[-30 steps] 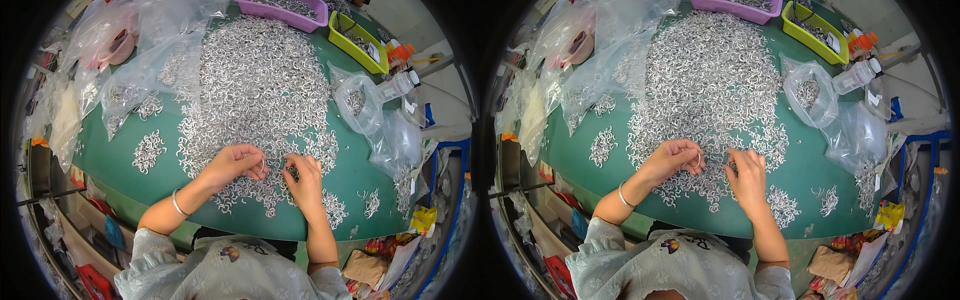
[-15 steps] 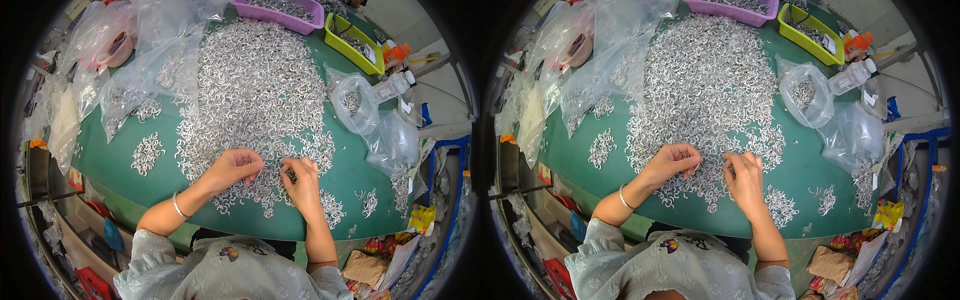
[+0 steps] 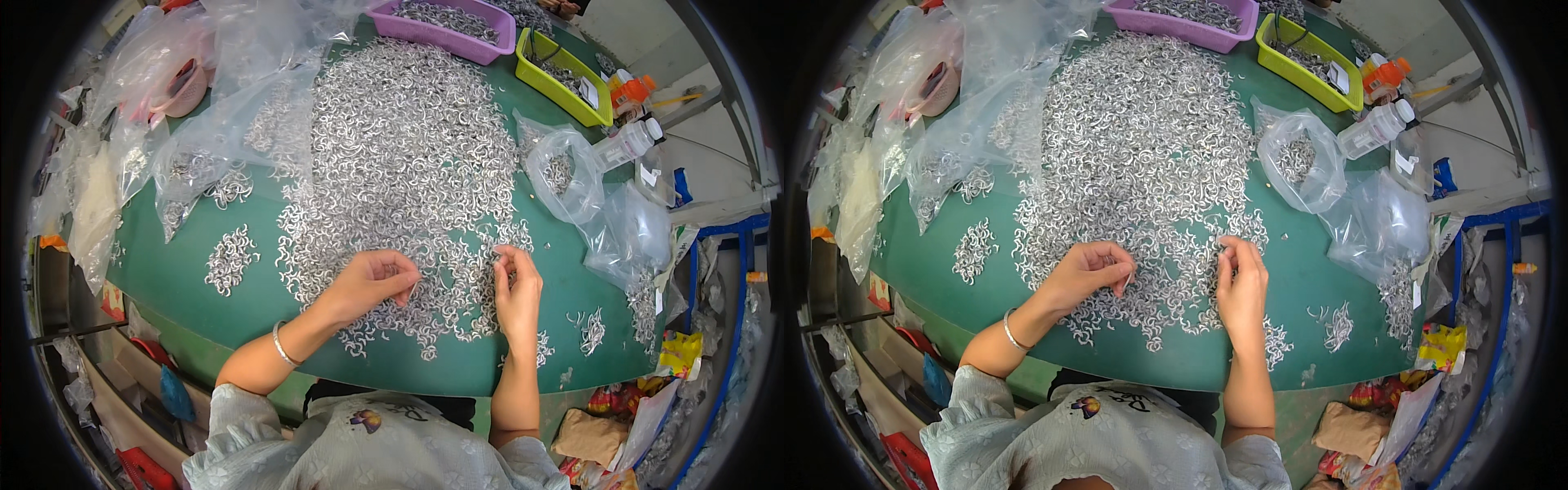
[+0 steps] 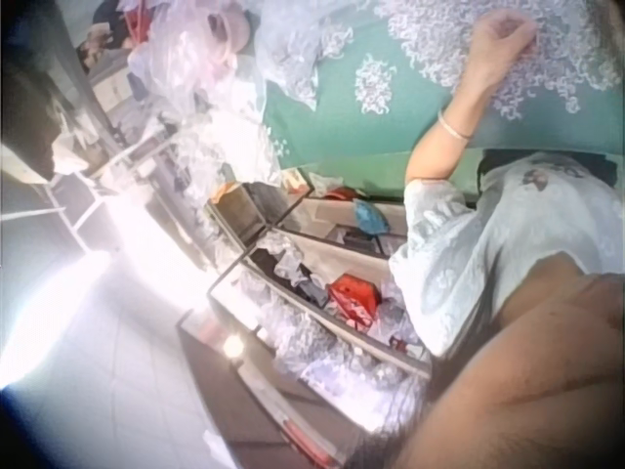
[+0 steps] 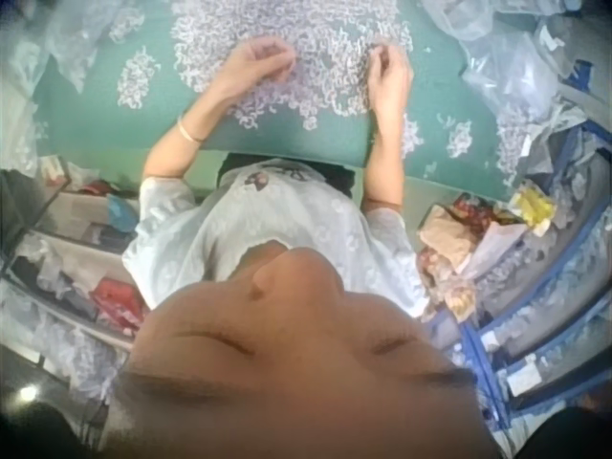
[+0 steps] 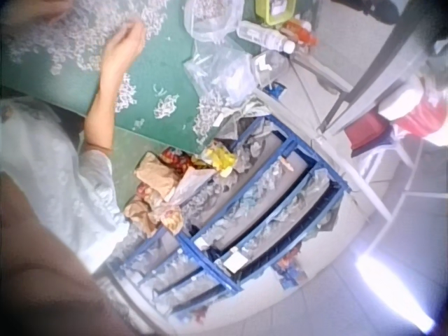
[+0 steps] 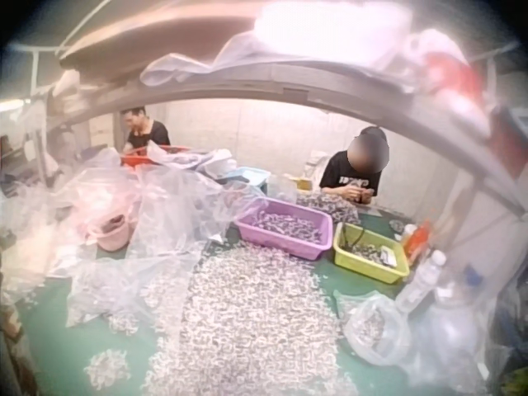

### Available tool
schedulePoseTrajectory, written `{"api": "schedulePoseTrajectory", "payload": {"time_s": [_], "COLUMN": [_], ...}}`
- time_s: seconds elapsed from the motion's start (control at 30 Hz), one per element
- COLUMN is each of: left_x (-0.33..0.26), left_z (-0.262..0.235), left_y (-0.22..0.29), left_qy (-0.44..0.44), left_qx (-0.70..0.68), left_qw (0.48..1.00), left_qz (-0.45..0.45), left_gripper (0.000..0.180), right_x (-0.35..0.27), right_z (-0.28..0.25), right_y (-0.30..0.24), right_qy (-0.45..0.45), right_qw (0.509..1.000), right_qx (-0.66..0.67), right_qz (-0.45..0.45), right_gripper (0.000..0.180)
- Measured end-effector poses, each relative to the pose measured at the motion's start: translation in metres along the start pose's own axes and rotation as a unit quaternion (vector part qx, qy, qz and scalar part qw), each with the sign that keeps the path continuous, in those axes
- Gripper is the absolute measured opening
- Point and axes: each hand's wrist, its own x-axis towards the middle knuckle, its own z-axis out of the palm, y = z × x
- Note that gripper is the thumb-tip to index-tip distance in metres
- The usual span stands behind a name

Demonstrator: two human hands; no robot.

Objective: The person picks up small metal hooks from a pile on a green table, counts them into smaller groups, and places them into plastic bags.

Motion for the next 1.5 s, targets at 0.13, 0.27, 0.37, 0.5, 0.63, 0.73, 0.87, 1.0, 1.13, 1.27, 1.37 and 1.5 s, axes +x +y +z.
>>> {"api": "schedulePoseTrajectory", "payload": {"time_s": [0.13, 0.27, 0.37, 0.5, 0.63, 0.73, 0.87, 1.0, 1.13, 1.27, 1.37, 1.5], "left_x": [-0.001, -0.001, -0.001, 0.0, -0.001, 0.0, 0.001, 0.001, -0.001, 0.001, 0.001, 0.001], "left_z": [0.0, 0.0, 0.0, -0.001, -0.001, -0.001, -0.001, -0.001, 0.0, 0.0, 0.0, 0.0], "left_y": [0.001, -0.001, -0.002, -0.003, -0.003, -0.003, -0.004, -0.003, -0.002, -0.001, -0.001, -0.001], "left_qy": [-0.003, -0.008, -0.018, -0.015, -0.014, -0.01, -0.009, -0.006, -0.011, -0.013, -0.015, -0.012], "left_qx": [0.003, -0.002, -0.013, 0.001, -0.006, -0.005, -0.008, -0.007, -0.019, -0.007, -0.006, -0.005], "left_qw": [1.0, 1.0, 1.0, 1.0, 1.0, 1.0, 1.0, 1.0, 1.0, 1.0, 1.0, 1.0], "left_qz": [0.002, 0.006, 0.004, 0.003, 0.006, 0.009, 0.011, 0.013, 0.015, 0.018, 0.012, 0.01], "left_gripper": [0.009, 0.009, 0.01, 0.01, 0.01, 0.01, 0.01, 0.011, 0.012, 0.012, 0.012, 0.011], "right_x": [0.001, -0.002, -0.001, 0.001, -0.001, -0.005, -0.014, -0.017, -0.019, -0.018, -0.018, -0.018], "right_z": [-0.002, 0.013, 0.019, 0.02, 0.018, 0.021, 0.034, 0.039, 0.044, 0.047, 0.048, 0.053], "right_y": [0.012, 0.005, 0.005, 0.005, 0.004, -0.006, -0.018, -0.023, -0.02, -0.018, -0.02, -0.018], "right_qy": [0.002, 0.018, 0.01, 0.001, -0.006, -0.001, -0.058, -0.094, -0.091, -0.085, -0.088, -0.064], "right_qw": [0.99, 0.994, 0.986, 0.988, 0.998, 0.999, 0.995, 0.99, 0.982, 0.985, 0.988, 0.985], "right_qx": [-0.135, -0.109, -0.148, -0.14, -0.059, 0.034, 0.017, -0.041, -0.059, -0.044, -0.03, -0.048], "right_qz": [-0.043, -0.016, -0.071, -0.067, 0.003, 0.001, -0.085, -0.097, -0.153, -0.143, -0.123, -0.15], "right_gripper": [0.024, 0.032, 0.033, 0.032, 0.03, 0.031, 0.034, 0.033, 0.029, 0.027, 0.025, 0.024]}}
